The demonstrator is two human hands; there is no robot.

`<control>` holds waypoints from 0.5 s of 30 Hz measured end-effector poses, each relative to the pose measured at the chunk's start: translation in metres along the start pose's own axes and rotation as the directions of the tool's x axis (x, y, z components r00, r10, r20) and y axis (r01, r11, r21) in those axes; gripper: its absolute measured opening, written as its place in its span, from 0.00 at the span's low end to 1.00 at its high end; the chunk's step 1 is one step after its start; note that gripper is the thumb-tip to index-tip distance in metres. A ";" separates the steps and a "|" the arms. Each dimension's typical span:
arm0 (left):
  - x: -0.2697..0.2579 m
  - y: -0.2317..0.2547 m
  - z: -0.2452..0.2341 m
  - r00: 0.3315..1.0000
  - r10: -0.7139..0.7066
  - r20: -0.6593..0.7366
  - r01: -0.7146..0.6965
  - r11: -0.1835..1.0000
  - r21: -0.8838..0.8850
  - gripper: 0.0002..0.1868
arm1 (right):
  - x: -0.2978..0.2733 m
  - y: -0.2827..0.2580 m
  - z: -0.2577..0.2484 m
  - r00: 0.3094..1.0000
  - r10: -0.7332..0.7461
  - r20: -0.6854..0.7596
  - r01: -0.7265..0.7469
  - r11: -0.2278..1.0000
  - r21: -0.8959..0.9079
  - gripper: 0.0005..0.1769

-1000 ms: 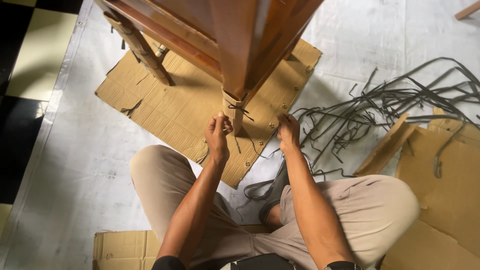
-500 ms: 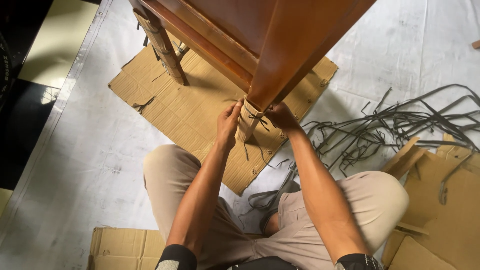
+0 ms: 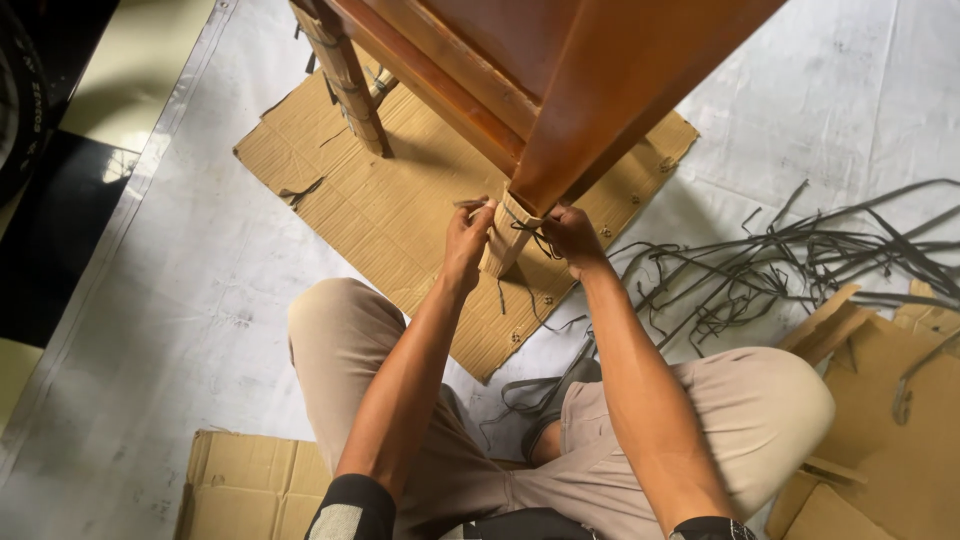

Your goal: Wrapping furniture legs with protective cardboard and tying them with string.

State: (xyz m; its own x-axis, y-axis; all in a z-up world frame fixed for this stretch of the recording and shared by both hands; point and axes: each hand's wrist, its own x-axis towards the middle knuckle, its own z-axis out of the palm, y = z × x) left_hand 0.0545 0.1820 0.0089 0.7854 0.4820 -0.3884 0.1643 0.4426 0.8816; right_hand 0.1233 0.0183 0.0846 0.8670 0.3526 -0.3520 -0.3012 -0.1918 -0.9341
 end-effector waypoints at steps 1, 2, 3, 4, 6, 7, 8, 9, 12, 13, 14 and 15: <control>-0.003 0.004 0.002 1.000 -0.002 0.009 0.002 1.000 0.007 0.27 | -0.002 0.000 0.002 1.000 0.000 -0.010 0.000 1.000 0.006 0.06; -0.005 0.009 0.007 1.000 0.002 0.017 -0.002 1.000 0.008 0.27 | -0.002 -0.001 0.002 1.000 -0.004 -0.017 0.003 1.000 -0.026 0.07; -0.007 0.013 0.011 1.000 0.006 0.025 -0.006 1.000 0.009 0.27 | -0.002 -0.002 0.003 1.000 -0.007 -0.025 0.006 0.998 -0.059 0.08; -0.007 0.016 0.012 0.999 0.003 0.034 -0.003 1.000 0.011 0.27 | 0.002 0.004 -0.002 0.999 -0.007 -0.034 0.005 0.998 -0.057 0.08; -0.007 0.023 0.012 1.000 -0.003 -0.010 0.003 0.999 0.052 0.20 | 0.013 0.016 -0.007 1.000 0.023 0.014 -0.022 0.999 -0.042 0.10; -0.010 0.029 0.015 1.000 -0.004 -0.008 0.004 0.999 0.051 0.20 | 0.016 0.018 -0.010 1.000 0.023 0.012 -0.022 0.999 -0.043 0.10; -0.016 0.034 0.015 0.999 0.024 -0.041 -0.021 0.997 0.070 0.19 | 0.018 0.023 -0.011 0.999 0.034 0.020 -0.034 0.999 -0.034 0.11; -0.022 0.039 0.015 0.996 0.052 -0.075 -0.045 0.995 0.090 0.17 | 0.019 0.027 -0.011 0.999 0.046 0.028 -0.045 0.999 -0.026 0.11; -0.028 0.038 0.008 0.982 0.085 -0.167 -0.073 0.994 0.078 0.18 | 0.013 0.027 -0.005 0.999 0.011 -0.033 -0.011 1.000 0.023 0.10; -0.030 0.035 0.004 0.982 0.086 -0.169 -0.073 0.994 0.079 0.18 | 0.011 0.026 -0.006 0.999 0.011 -0.031 -0.010 1.000 0.024 0.10; -0.031 0.034 -0.001 0.973 0.083 -0.216 -0.071 0.995 0.063 0.17 | 0.008 0.024 -0.005 0.999 0.012 -0.049 -0.011 1.000 0.017 0.10; -0.033 0.032 -0.005 0.962 0.080 -0.262 -0.070 0.996 0.048 0.17 | 0.006 0.022 -0.005 0.998 0.013 -0.067 -0.012 1.000 0.011 0.10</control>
State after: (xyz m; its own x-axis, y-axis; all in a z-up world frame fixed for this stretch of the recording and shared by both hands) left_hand 0.0311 0.1843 0.0485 0.6122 0.6972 -0.3730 0.1372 0.3708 0.9185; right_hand 0.1239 0.0116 0.0622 0.8877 0.2880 -0.3592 -0.3161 -0.1861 -0.9303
